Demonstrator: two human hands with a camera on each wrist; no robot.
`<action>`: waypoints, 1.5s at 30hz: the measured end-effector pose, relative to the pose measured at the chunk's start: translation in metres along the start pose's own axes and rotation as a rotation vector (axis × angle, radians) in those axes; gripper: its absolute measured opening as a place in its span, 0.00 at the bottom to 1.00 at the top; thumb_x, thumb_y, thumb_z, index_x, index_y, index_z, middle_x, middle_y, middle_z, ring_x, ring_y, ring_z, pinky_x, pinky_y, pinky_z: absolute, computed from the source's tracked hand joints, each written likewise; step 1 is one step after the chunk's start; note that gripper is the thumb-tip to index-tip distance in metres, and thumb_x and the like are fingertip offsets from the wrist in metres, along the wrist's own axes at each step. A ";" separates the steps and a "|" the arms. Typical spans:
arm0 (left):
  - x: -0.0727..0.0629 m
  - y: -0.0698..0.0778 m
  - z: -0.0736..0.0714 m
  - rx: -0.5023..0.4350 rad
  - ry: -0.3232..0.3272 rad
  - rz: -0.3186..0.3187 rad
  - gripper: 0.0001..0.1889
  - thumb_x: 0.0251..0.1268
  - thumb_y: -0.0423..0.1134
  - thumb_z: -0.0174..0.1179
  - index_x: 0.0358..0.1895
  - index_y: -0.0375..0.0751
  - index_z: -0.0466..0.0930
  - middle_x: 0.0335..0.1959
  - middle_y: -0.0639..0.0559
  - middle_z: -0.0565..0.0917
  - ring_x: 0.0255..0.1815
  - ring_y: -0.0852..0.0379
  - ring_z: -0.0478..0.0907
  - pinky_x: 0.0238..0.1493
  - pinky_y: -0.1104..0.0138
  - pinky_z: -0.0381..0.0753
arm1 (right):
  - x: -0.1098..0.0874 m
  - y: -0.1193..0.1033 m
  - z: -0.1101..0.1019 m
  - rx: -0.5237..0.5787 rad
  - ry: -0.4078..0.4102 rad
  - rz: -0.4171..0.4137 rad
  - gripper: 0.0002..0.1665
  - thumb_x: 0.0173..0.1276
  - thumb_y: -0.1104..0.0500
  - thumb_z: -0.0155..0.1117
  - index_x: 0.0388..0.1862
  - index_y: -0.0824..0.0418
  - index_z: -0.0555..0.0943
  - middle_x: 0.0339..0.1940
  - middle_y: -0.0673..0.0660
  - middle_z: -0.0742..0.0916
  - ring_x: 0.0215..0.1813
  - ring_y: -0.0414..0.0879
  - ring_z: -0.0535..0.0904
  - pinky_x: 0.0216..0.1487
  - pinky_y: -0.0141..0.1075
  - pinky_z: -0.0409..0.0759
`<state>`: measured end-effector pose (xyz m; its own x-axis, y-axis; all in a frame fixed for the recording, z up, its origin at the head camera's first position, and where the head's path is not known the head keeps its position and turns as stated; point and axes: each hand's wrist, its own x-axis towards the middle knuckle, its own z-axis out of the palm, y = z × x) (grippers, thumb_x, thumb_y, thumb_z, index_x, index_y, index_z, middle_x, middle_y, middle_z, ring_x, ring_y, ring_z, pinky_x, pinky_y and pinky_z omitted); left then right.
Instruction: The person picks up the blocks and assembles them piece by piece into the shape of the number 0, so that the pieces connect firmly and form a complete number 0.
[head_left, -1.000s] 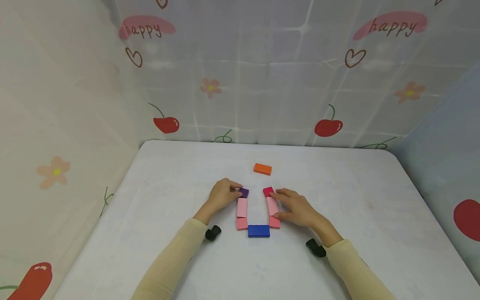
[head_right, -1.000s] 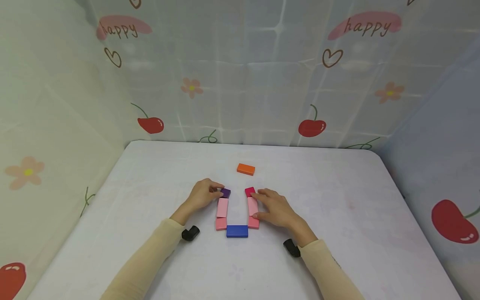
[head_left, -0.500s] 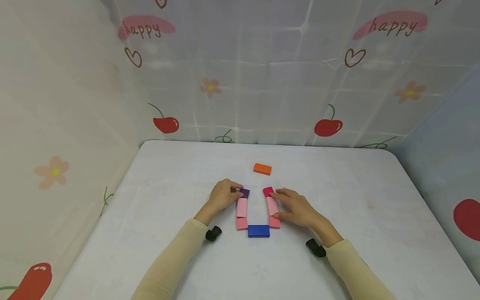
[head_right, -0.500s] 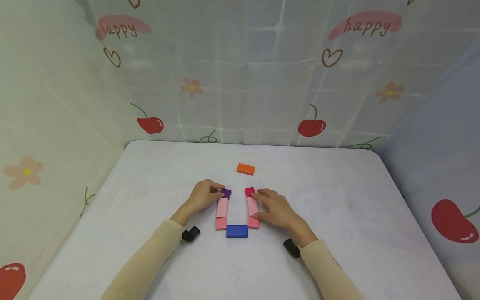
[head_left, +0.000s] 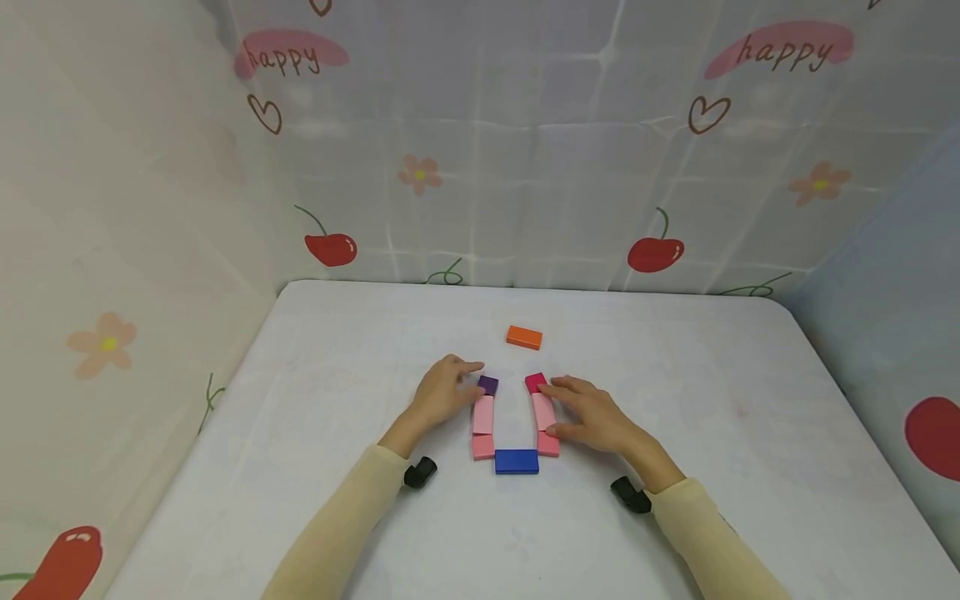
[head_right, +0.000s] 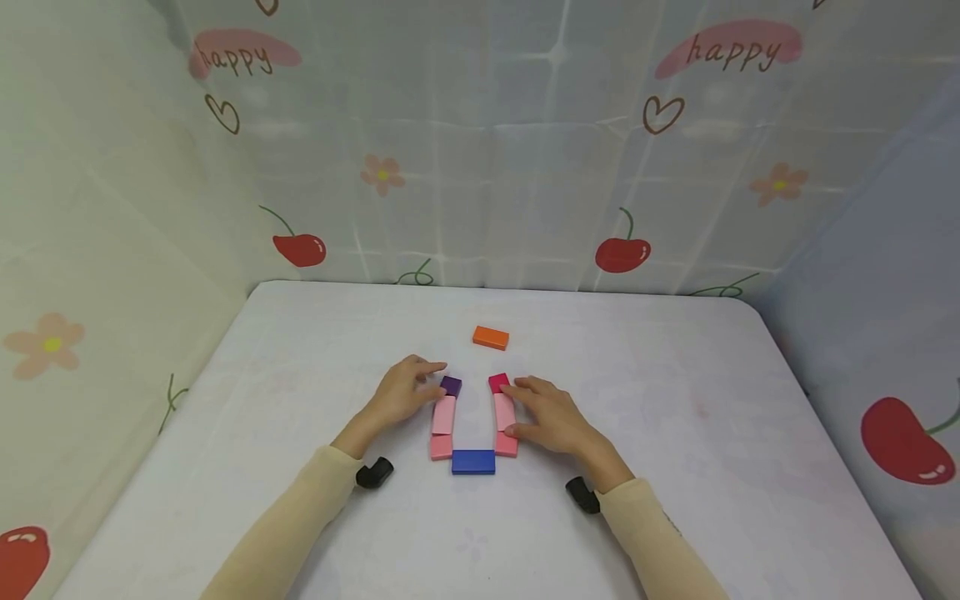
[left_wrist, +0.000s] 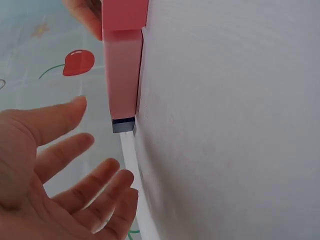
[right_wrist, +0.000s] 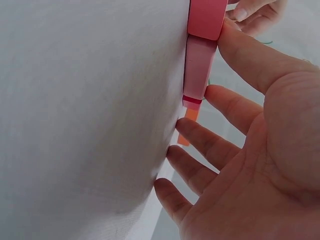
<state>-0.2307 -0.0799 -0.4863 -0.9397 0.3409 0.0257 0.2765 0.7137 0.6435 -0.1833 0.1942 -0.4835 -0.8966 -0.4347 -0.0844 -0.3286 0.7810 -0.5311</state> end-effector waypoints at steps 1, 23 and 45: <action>-0.003 0.000 -0.001 0.010 -0.009 0.024 0.23 0.62 0.41 0.67 0.60 0.43 0.80 0.51 0.43 0.80 0.50 0.48 0.76 0.51 0.57 0.77 | 0.000 0.000 0.000 -0.002 -0.003 0.003 0.39 0.62 0.50 0.70 0.72 0.54 0.70 0.71 0.65 0.71 0.73 0.65 0.61 0.67 0.68 0.59; -0.033 -0.001 -0.009 0.116 -0.266 0.159 0.34 0.59 0.50 0.68 0.69 0.44 0.71 0.74 0.46 0.64 0.75 0.43 0.59 0.70 0.44 0.60 | 0.001 0.000 0.000 -0.014 0.003 -0.002 0.39 0.61 0.50 0.70 0.71 0.54 0.70 0.71 0.65 0.72 0.73 0.65 0.62 0.66 0.68 0.61; -0.035 -0.003 -0.008 0.132 -0.257 0.174 0.34 0.59 0.49 0.68 0.69 0.42 0.71 0.75 0.46 0.64 0.75 0.43 0.60 0.69 0.45 0.62 | 0.001 0.002 -0.003 0.077 -0.010 0.003 0.39 0.65 0.48 0.66 0.73 0.56 0.68 0.72 0.65 0.70 0.74 0.65 0.61 0.67 0.68 0.59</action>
<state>-0.2000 -0.0987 -0.4828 -0.7993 0.5958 -0.0784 0.4676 0.6986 0.5416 -0.1854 0.1970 -0.4823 -0.8944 -0.4371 -0.0946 -0.3018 0.7460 -0.5937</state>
